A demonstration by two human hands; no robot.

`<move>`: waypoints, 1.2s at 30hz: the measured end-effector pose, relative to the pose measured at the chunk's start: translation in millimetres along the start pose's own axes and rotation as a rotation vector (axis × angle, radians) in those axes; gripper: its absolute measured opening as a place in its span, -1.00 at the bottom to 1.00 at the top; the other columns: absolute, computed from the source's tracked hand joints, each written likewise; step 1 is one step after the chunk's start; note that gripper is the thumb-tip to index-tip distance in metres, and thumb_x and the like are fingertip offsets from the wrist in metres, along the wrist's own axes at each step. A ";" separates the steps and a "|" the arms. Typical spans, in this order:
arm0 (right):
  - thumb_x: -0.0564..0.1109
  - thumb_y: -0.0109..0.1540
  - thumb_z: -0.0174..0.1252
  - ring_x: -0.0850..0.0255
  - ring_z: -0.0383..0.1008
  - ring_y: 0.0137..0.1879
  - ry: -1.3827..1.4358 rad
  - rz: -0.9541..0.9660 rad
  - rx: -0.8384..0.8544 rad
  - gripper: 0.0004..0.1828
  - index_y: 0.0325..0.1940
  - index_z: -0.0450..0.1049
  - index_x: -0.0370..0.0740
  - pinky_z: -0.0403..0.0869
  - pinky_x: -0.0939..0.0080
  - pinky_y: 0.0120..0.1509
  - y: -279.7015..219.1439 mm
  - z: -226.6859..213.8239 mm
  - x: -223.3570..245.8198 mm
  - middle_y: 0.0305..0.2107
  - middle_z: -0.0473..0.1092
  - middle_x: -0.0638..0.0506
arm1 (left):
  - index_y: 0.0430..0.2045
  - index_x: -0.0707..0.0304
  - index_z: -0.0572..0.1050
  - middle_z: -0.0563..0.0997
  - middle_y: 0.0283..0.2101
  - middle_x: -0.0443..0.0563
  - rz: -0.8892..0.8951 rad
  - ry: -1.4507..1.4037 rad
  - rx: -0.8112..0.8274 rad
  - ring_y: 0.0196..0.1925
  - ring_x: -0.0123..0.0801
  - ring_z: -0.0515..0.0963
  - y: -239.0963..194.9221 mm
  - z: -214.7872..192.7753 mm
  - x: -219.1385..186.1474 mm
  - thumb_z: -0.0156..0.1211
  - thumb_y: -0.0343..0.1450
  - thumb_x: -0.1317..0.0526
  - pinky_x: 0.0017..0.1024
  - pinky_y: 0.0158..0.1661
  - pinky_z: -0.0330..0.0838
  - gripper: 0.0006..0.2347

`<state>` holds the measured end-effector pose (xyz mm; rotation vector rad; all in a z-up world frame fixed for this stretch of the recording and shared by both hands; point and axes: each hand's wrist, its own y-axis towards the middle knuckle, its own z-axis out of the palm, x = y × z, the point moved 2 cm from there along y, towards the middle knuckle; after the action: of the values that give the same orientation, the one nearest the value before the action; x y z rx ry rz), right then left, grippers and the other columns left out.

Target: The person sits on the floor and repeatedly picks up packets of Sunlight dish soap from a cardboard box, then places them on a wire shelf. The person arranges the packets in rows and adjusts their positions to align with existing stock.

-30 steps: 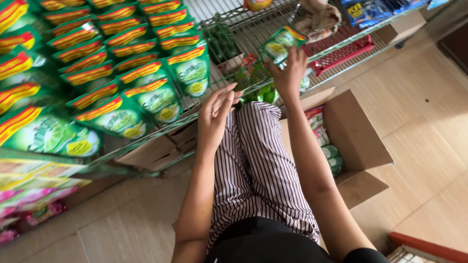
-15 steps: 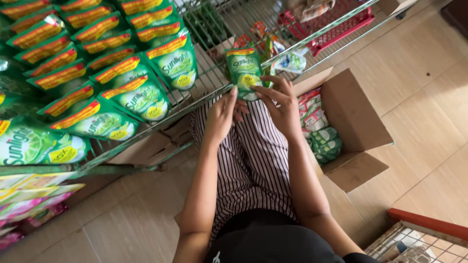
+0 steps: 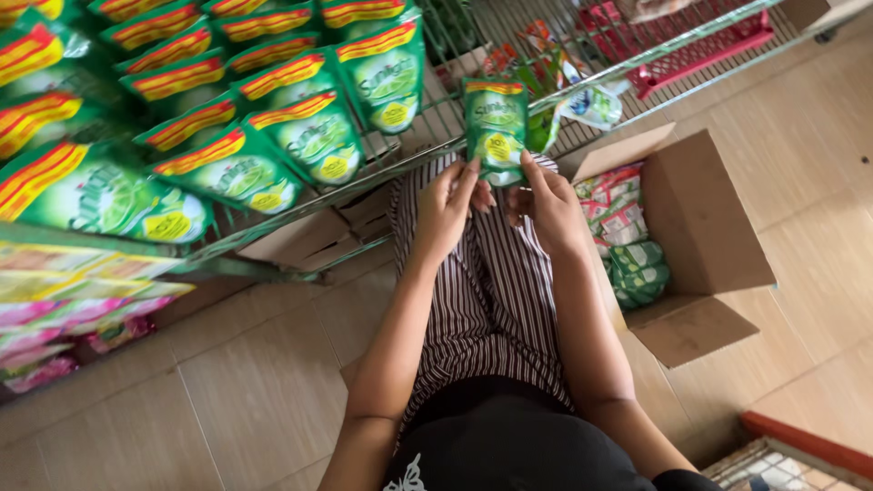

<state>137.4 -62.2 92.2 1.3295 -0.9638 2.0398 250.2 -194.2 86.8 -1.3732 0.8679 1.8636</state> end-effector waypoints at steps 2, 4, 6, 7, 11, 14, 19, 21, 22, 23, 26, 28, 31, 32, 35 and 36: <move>0.07 0.44 0.04 0.32 0.32 -0.54 -0.031 -0.083 0.047 -0.59 -0.32 0.47 -0.28 0.33 0.31 -0.47 -8.4 2.2 1.6 -0.59 0.32 0.10 | -0.28 0.37 0.56 0.64 -0.42 -0.01 0.032 0.017 0.014 -0.44 -0.51 0.62 -8.1 -3.7 -9.5 0.04 0.60 0.12 -0.53 -0.36 0.52 -0.74; 0.02 0.46 0.07 0.32 0.28 -0.55 -0.036 -0.165 0.090 -0.60 -0.35 0.44 -0.29 0.28 0.32 -0.48 -16.0 4.8 9.4 -0.60 0.30 0.09 | -0.28 0.37 0.57 0.64 -0.40 0.00 0.013 -0.051 0.051 -0.41 -0.49 0.64 -18.0 -8.3 -21.7 0.06 0.59 0.12 -0.51 -0.33 0.55 -0.74; -0.03 0.49 0.09 0.32 0.26 -0.55 -0.015 -0.220 0.131 -0.60 -0.39 0.41 -0.29 0.24 0.32 -0.48 -31.4 7.1 16.3 -0.61 0.29 0.08 | -0.30 0.39 0.57 0.64 -0.40 0.01 0.015 -0.117 0.094 -0.40 -0.46 0.65 -31.3 -14.8 -36.0 0.08 0.60 0.13 -0.50 -0.31 0.55 -0.74; -0.05 0.48 0.09 0.32 0.27 -0.55 0.026 -0.205 0.147 -0.62 -0.39 0.41 -0.28 0.25 0.32 -0.49 -38.6 9.3 18.0 -0.61 0.30 0.08 | -0.33 0.40 0.57 0.65 -0.40 0.02 0.030 -0.151 0.125 -0.39 -0.45 0.66 -37.5 -17.7 -43.1 0.09 0.61 0.13 -0.50 -0.30 0.53 -0.73; -0.09 0.44 0.06 0.34 0.30 -0.55 0.114 -0.113 0.166 -0.70 -0.36 0.43 -0.25 0.26 0.33 -0.54 -59.6 26.9 24.8 -0.60 0.32 0.09 | -0.34 0.39 0.57 0.63 -0.41 0.00 0.003 -0.241 0.084 -0.38 -0.43 0.68 -63.6 -30.3 -72.1 0.15 0.55 0.11 -0.51 -0.33 0.50 -0.74; -0.11 0.47 0.05 0.35 0.31 -0.51 0.118 -0.126 0.270 -0.70 -0.34 0.42 -0.25 0.26 0.34 -0.51 -65.0 47.9 23.4 -0.55 0.33 0.09 | -0.41 0.38 0.57 0.64 -0.44 0.01 0.014 -0.226 0.003 -0.38 -0.43 0.70 -82.6 -45.8 -90.9 0.19 0.55 0.09 -0.55 -0.34 0.47 -0.72; -0.10 0.54 0.02 0.31 0.32 -0.51 0.121 -0.148 0.491 -0.61 -0.36 0.40 -0.28 0.25 0.36 -0.48 -67.3 69.7 17.2 -0.56 0.35 0.01 | -0.45 0.36 0.58 0.72 -0.42 0.14 0.008 -0.169 -0.074 -0.48 -0.53 0.61 -105.0 -68.5 -101.4 0.21 0.54 0.07 -0.63 -0.43 0.34 -0.70; -0.10 0.55 0.00 0.28 0.32 -0.53 0.143 -0.123 0.536 -0.60 -0.36 0.41 -0.28 0.23 0.36 -0.49 -67.5 73.4 15.6 -0.56 0.36 -0.02 | -0.45 0.36 0.58 0.72 -0.42 0.17 -0.010 -0.195 -0.082 -0.51 -0.54 0.59 -108.6 -73.5 -99.4 0.21 0.53 0.08 -0.64 -0.45 0.32 -0.71; -0.10 0.53 0.01 0.27 0.35 -0.51 0.141 -0.115 0.540 -0.60 -0.37 0.42 -0.29 0.28 0.33 -0.45 -67.5 75.1 14.6 -0.55 0.38 -0.03 | -0.45 0.36 0.57 0.72 -0.42 0.18 -0.019 -0.216 -0.088 -0.52 -0.54 0.58 -109.7 -76.0 -97.8 0.22 0.53 0.08 -0.64 -0.46 0.31 -0.72; -0.11 0.52 0.01 0.26 0.38 -0.49 0.139 -0.109 0.537 -0.61 -0.37 0.44 -0.30 0.33 0.29 -0.41 -69.4 75.0 13.4 -0.55 0.40 -0.04 | -0.45 0.36 0.57 0.72 -0.42 0.19 -0.031 -0.238 -0.087 -0.53 -0.54 0.58 -110.7 -77.0 -95.6 0.23 0.52 0.09 -0.64 -0.46 0.31 -0.72; -0.15 0.47 0.04 0.25 0.48 -0.31 0.074 -0.177 0.554 -0.68 -0.32 0.49 -0.35 0.42 0.26 -0.16 -68.0 79.2 10.4 -0.45 0.45 -0.03 | -0.42 0.36 0.59 0.71 -0.42 0.17 -0.022 -0.280 -0.058 -0.51 -0.56 0.57 -114.8 -84.4 -91.4 0.21 0.52 0.09 -0.66 -0.47 0.29 -0.73; -0.18 0.45 0.06 0.29 0.46 -0.23 0.032 -0.220 0.552 -0.73 -0.26 0.52 -0.38 0.40 0.30 -0.06 -66.8 79.1 10.7 -0.38 0.47 -0.01 | -0.44 0.37 0.58 0.71 -0.42 0.17 -0.032 -0.269 -0.063 -0.47 -0.54 0.61 -117.0 -87.3 -89.6 0.23 0.53 0.10 -0.64 -0.44 0.34 -0.73; -0.21 0.47 0.08 0.36 0.35 -0.23 -0.008 -0.242 0.526 -0.76 -0.21 0.54 -0.41 0.29 0.36 -0.08 -68.4 78.5 10.2 -0.34 0.47 0.01 | -0.44 0.37 0.59 0.71 -0.43 0.16 -0.022 -0.246 -0.071 -0.44 -0.52 0.64 -119.9 -89.8 -89.3 0.23 0.52 0.10 -0.61 -0.41 0.38 -0.73; -0.21 0.49 0.09 0.37 0.34 -0.24 -0.029 -0.254 0.525 -0.74 -0.24 0.53 -0.41 0.28 0.36 -0.08 -69.3 79.2 10.7 -0.35 0.47 0.01 | -0.44 0.37 0.60 0.71 -0.43 0.15 -0.013 -0.237 -0.073 -0.44 -0.51 0.65 -120.4 -90.5 -89.8 0.23 0.52 0.10 -0.61 -0.40 0.39 -0.73; -0.20 0.49 0.09 0.37 0.35 -0.24 -0.043 -0.235 0.519 -0.73 -0.24 0.52 -0.42 0.29 0.36 -0.09 -69.1 85.9 15.0 -0.35 0.47 0.01 | -0.46 0.37 0.60 0.71 -0.45 0.15 -0.046 -0.220 -0.107 -0.43 -0.49 0.67 -121.3 -93.1 -90.6 0.23 0.52 0.12 -0.60 -0.40 0.40 -0.74; -0.20 0.48 0.08 0.37 0.36 -0.24 -0.040 -0.217 0.516 -0.74 -0.23 0.53 -0.42 0.31 0.36 -0.09 -69.5 89.1 16.4 -0.35 0.48 0.00 | -0.45 0.37 0.60 0.71 -0.45 0.14 -0.051 -0.209 -0.104 -0.44 -0.49 0.66 -120.6 -95.4 -91.6 0.22 0.52 0.12 -0.61 -0.40 0.39 -0.74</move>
<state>231.8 -89.1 150.6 1.6521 -0.2868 2.1734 420.4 -215.0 137.8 -1.2216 0.6333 1.9947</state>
